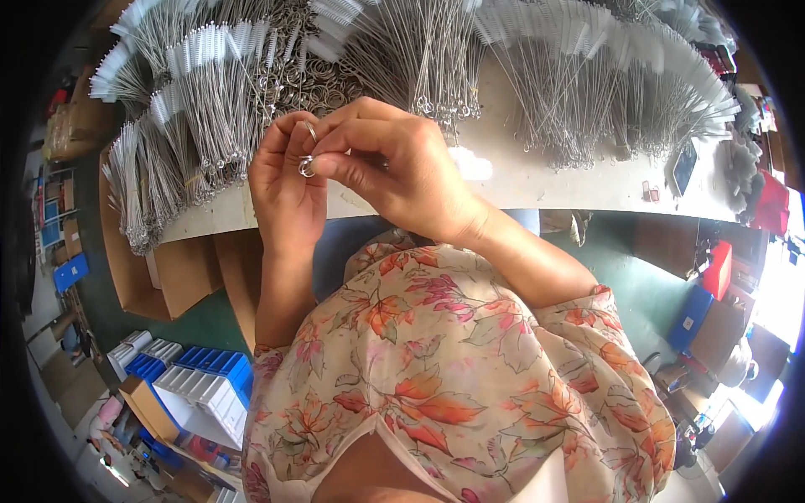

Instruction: Attaching metal rings to white brush heads and packing the finished products into boxes.

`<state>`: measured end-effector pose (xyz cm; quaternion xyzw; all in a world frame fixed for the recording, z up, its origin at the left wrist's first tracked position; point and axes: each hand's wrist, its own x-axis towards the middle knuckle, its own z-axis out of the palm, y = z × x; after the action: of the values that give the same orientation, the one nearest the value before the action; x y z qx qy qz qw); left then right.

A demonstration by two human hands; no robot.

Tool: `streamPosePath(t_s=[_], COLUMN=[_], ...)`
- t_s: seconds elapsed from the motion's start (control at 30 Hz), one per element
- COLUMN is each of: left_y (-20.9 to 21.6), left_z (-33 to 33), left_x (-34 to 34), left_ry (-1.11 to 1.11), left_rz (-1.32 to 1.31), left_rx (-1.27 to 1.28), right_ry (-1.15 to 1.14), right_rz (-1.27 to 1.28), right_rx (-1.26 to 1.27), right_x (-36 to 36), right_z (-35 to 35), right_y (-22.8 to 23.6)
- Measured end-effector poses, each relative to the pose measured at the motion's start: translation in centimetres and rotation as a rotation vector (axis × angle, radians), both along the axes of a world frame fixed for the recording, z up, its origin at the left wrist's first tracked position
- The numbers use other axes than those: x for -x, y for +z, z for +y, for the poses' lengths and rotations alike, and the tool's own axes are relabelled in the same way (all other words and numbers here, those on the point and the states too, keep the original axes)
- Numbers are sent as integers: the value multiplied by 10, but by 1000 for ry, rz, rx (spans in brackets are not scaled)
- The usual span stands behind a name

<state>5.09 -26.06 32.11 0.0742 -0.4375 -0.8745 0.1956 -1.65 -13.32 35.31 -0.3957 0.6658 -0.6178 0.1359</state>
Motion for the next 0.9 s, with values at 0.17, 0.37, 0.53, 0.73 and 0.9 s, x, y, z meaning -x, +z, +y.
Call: streamPosePath(t_s=[0.17,0.37,0.53,0.73,0.9], left_y=[9,14,22,27,36], left_z=[-5,-16,-12,-26,-11], left_x=[-12,-6,-15,-21,-27], left_ry=[-70,377,-232,-394,5], left_rz=[-44,417,-29,-90,65], left_rx=[75,1427,182,217,770], right_ry=[32,175,27,-5,25], right_rz=[161,-473,266,800,125], right_rx=[32,-61,84,-13,78], right_x=[-5,-2,-10,-6,-12], right_z=[8,22,17,20,17], right_y=[-3,13,1,-8,-1])
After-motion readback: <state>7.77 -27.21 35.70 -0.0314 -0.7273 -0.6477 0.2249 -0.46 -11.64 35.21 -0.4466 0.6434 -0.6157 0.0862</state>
